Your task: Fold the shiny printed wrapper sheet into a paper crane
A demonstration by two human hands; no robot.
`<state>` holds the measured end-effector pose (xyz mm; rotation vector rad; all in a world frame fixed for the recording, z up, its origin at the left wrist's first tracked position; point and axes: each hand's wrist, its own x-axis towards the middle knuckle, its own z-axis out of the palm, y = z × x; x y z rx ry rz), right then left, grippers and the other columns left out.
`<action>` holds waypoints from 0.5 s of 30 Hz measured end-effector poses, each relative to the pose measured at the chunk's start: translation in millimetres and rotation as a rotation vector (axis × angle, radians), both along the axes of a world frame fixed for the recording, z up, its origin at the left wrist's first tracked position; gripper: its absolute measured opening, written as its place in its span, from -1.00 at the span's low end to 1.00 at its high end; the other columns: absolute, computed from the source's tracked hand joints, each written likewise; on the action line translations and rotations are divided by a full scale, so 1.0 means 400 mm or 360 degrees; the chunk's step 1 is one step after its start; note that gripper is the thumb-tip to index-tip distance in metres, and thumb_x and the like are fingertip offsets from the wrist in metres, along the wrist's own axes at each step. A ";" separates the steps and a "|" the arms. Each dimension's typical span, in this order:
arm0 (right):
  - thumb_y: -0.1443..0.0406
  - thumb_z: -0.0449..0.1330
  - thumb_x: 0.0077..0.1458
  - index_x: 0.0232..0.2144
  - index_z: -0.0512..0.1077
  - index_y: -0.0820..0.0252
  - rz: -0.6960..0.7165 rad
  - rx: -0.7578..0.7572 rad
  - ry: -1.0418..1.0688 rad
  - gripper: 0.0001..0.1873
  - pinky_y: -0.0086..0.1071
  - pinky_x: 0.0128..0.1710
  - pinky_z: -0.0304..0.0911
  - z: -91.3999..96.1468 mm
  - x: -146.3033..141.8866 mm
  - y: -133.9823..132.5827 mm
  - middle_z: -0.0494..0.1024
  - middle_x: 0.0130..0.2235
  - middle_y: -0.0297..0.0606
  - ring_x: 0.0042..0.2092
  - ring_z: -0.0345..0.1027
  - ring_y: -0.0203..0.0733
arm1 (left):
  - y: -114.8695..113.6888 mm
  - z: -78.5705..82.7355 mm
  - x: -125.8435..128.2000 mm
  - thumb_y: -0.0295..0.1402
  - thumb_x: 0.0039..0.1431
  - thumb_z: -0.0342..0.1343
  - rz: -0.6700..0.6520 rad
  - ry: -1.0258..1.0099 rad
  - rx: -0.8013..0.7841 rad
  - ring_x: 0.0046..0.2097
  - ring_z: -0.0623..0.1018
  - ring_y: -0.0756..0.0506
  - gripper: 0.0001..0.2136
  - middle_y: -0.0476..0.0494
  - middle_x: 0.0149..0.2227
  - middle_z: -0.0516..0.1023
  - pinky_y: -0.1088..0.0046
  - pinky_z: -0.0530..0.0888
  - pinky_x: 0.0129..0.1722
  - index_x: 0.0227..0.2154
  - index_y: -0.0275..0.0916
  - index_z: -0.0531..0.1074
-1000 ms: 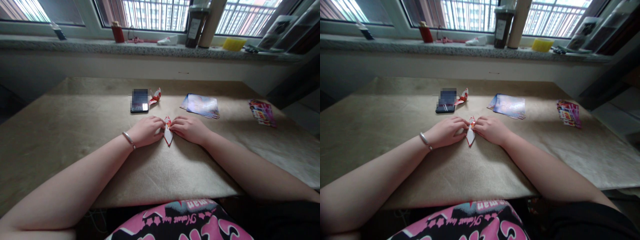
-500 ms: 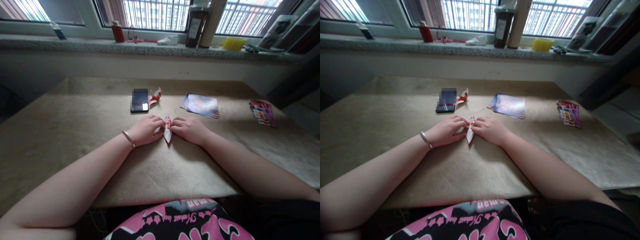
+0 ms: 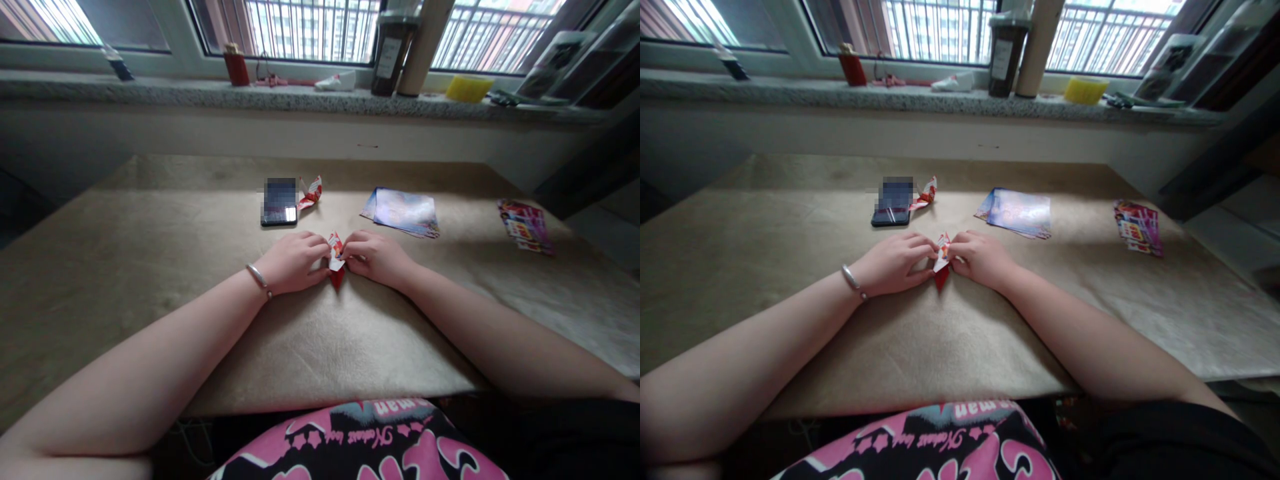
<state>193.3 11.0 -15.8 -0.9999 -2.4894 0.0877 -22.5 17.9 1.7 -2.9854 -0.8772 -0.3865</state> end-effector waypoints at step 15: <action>0.33 0.09 0.02 -0.36 0.45 0.12 -0.0166 0.0169 -0.0274 -0.86 -0.36 -0.31 0.13 0.018 -0.016 -0.021 0.54 -0.29 -0.29 -0.25 0.34 -0.18 | 0.011 -0.011 0.017 -0.37 0.23 -0.07 -0.0007 0.0090 0.0388 -0.28 0.46 -0.07 -0.82 -0.11 -0.33 0.50 0.44 0.36 -0.35 -0.37 -0.27 0.42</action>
